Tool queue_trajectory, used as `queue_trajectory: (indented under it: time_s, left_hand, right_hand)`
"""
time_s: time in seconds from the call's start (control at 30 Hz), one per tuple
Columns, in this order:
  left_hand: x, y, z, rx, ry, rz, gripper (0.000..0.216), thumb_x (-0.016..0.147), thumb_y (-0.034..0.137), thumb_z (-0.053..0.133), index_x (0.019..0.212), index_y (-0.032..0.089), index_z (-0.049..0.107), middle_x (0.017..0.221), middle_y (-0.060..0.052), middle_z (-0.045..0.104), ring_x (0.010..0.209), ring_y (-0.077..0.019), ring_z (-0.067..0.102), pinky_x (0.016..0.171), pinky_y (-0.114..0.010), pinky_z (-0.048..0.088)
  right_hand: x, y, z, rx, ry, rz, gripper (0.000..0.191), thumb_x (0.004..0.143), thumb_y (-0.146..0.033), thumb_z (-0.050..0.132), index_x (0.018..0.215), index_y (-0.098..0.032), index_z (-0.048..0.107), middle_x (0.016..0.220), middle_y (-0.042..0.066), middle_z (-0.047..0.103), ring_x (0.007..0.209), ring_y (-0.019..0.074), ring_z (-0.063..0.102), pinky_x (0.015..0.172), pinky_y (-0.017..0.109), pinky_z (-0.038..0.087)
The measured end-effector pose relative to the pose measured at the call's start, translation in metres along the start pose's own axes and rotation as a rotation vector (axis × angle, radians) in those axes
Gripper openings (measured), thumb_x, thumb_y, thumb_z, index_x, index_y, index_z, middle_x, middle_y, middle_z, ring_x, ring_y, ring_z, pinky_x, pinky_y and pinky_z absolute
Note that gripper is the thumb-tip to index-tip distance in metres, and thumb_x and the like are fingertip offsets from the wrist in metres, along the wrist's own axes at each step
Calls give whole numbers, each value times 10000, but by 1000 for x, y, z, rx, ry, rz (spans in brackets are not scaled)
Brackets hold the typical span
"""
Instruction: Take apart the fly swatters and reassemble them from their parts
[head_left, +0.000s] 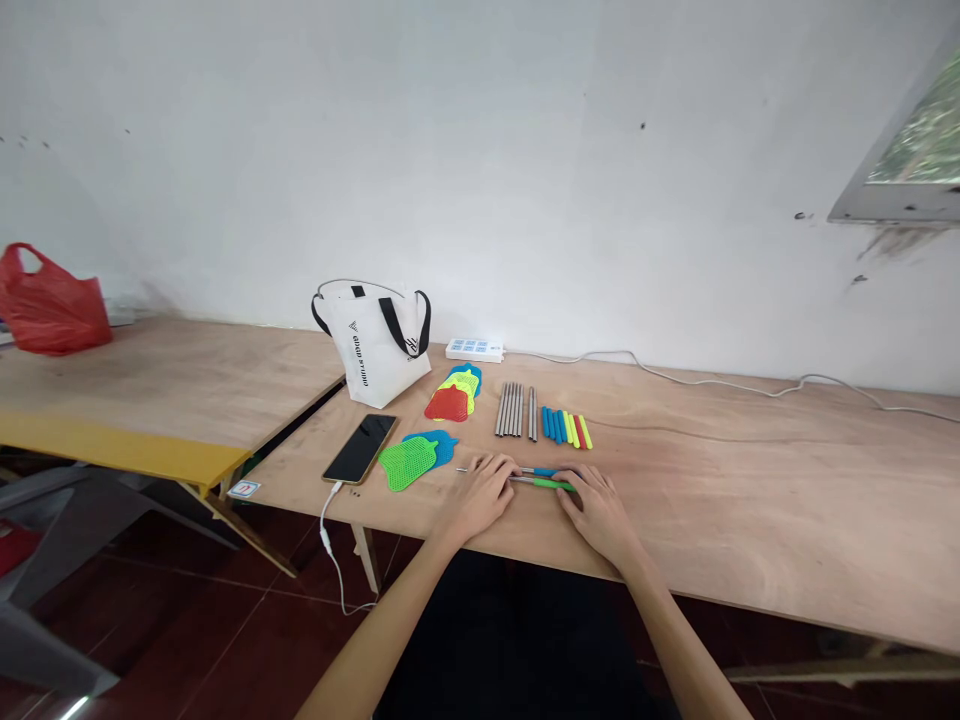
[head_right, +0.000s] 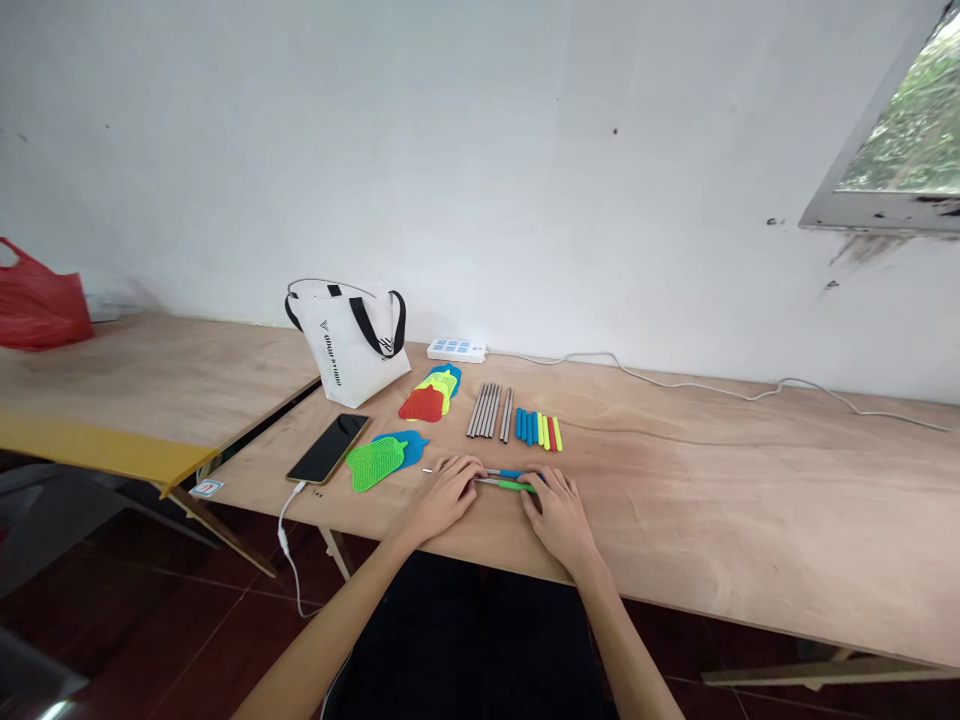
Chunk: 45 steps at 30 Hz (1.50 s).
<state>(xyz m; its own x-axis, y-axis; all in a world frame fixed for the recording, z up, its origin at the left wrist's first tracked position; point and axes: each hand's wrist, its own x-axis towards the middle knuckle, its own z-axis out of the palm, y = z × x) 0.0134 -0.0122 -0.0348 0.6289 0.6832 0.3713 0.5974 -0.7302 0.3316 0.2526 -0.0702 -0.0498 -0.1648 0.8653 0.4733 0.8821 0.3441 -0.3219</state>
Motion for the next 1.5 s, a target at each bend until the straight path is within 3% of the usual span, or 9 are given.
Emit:
queue_trajectory:
  time_s: [0.83, 1.5]
  left_hand:
    - [1, 1, -2, -6, -13, -6, 257, 958, 117, 450, 1137, 250, 578, 1185, -30, 636, 1149, -227, 564, 1009, -406, 385]
    - [-1, 0, -3, 18, -34, 6, 353, 906, 32, 424, 1163, 232, 559, 1226, -37, 617, 1161, -231, 550, 1016, -414, 386]
  right_hand:
    - [0, -1, 0, -17, 2, -13, 266, 985, -247, 448, 1137, -299, 660, 1245, 52, 673, 1154, 238, 609, 955, 420, 465]
    - [-1, 1, 2, 0, -40, 16, 300, 933, -173, 448, 1130, -287, 643, 1288, 44, 656, 1204, 236, 581, 1015, 434, 426]
